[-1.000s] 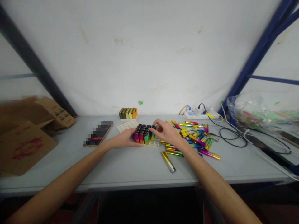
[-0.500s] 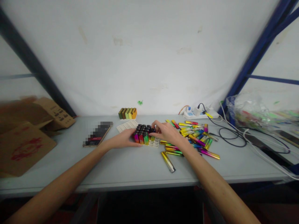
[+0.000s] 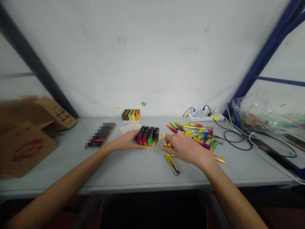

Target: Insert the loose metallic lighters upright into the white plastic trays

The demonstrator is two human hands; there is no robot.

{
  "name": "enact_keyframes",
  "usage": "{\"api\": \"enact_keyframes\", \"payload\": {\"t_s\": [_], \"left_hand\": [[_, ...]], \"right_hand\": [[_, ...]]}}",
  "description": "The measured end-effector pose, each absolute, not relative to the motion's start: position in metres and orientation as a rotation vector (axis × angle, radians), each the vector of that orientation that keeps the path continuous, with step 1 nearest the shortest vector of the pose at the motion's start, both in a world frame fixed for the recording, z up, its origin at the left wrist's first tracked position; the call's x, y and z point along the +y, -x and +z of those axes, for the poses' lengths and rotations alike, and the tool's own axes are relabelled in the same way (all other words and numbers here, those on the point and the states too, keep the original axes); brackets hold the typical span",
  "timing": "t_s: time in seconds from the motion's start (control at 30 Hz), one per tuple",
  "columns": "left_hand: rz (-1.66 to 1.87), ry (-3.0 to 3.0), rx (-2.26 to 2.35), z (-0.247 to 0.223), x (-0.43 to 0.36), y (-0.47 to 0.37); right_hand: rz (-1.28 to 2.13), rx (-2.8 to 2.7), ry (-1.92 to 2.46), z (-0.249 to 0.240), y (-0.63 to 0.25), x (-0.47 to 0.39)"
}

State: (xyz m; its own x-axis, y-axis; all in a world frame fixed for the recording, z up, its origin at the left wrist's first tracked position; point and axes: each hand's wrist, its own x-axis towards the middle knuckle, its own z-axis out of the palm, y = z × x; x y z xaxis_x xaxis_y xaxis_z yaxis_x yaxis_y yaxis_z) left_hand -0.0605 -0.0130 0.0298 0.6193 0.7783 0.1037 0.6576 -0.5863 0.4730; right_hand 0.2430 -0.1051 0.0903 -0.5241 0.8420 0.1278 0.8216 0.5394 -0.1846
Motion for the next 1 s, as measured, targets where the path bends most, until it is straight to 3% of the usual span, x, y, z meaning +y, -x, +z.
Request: {"api": "enact_keyframes", "payload": {"t_s": [0.17,0.33,1.0], "left_hand": [[0.413,-2.454,1.157,0.031,-0.015,0.060],[0.419,-2.426,1.173,0.034,-0.017,0.059],[0.454,-2.382,1.116,0.034,-0.018,0.060]], "right_hand": [[0.038,-2.583,1.471,0.041,-0.260,-0.166],[0.038,-2.442,1.487,0.015,-0.264,-0.158],[0.740,-1.827,1.156,0.057,-0.265,-0.038]]}}
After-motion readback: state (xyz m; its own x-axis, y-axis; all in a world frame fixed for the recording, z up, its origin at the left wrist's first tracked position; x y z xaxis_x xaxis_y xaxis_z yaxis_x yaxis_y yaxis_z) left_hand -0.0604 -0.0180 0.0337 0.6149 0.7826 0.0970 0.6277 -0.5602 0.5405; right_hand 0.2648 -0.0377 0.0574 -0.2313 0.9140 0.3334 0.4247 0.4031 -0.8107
